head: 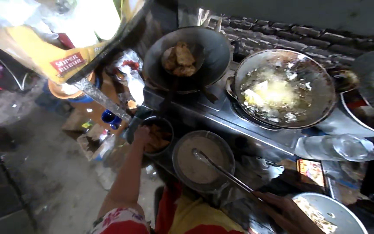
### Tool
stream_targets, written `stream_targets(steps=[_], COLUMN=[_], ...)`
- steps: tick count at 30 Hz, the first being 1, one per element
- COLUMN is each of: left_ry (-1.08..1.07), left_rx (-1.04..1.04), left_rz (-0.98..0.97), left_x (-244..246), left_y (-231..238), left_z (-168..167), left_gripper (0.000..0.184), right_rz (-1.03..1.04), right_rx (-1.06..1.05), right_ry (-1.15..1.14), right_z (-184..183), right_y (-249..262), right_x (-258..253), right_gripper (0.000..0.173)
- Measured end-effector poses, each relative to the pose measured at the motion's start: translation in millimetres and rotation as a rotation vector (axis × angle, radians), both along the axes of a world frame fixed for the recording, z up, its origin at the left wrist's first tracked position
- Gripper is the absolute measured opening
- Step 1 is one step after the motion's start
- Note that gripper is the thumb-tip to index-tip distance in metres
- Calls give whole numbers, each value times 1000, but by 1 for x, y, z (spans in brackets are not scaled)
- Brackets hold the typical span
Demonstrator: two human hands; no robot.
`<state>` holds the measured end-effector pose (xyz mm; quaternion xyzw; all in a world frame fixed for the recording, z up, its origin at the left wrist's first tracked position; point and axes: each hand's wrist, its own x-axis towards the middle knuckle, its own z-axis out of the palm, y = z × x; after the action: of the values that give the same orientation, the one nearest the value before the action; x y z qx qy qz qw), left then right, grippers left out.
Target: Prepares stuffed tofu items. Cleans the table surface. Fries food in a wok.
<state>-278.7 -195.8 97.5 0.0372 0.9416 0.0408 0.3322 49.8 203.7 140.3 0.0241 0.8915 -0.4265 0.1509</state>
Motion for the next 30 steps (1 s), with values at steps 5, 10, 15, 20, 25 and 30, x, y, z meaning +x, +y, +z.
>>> stream_targets(steps=[5, 10, 15, 20, 25, 30], left_ry=[-21, 55, 166, 234, 319, 166], left_rx=[61, 148, 161, 145, 265, 485], left_rz=[0, 6, -36, -19, -99, -309], left_x=[-3, 9, 12, 15, 39, 75], left_y=[0, 3, 5, 7, 35, 83], left_z=[5, 5, 6, 41, 78, 52], left_gripper=[42, 35, 34, 34, 22, 27], right_rz=[-13, 1, -12, -53, -109, -147], right_rx=[-2, 44, 54, 108, 176, 207], right_ry=[-22, 6, -1, 38, -17, 25], right_z=[-2, -5, -3, -7, -2, -4], right_y=[2, 5, 7, 6, 0, -6], right_x=[8, 7, 4, 7, 5, -3], right_gripper=[33, 33, 35, 36, 34, 34])
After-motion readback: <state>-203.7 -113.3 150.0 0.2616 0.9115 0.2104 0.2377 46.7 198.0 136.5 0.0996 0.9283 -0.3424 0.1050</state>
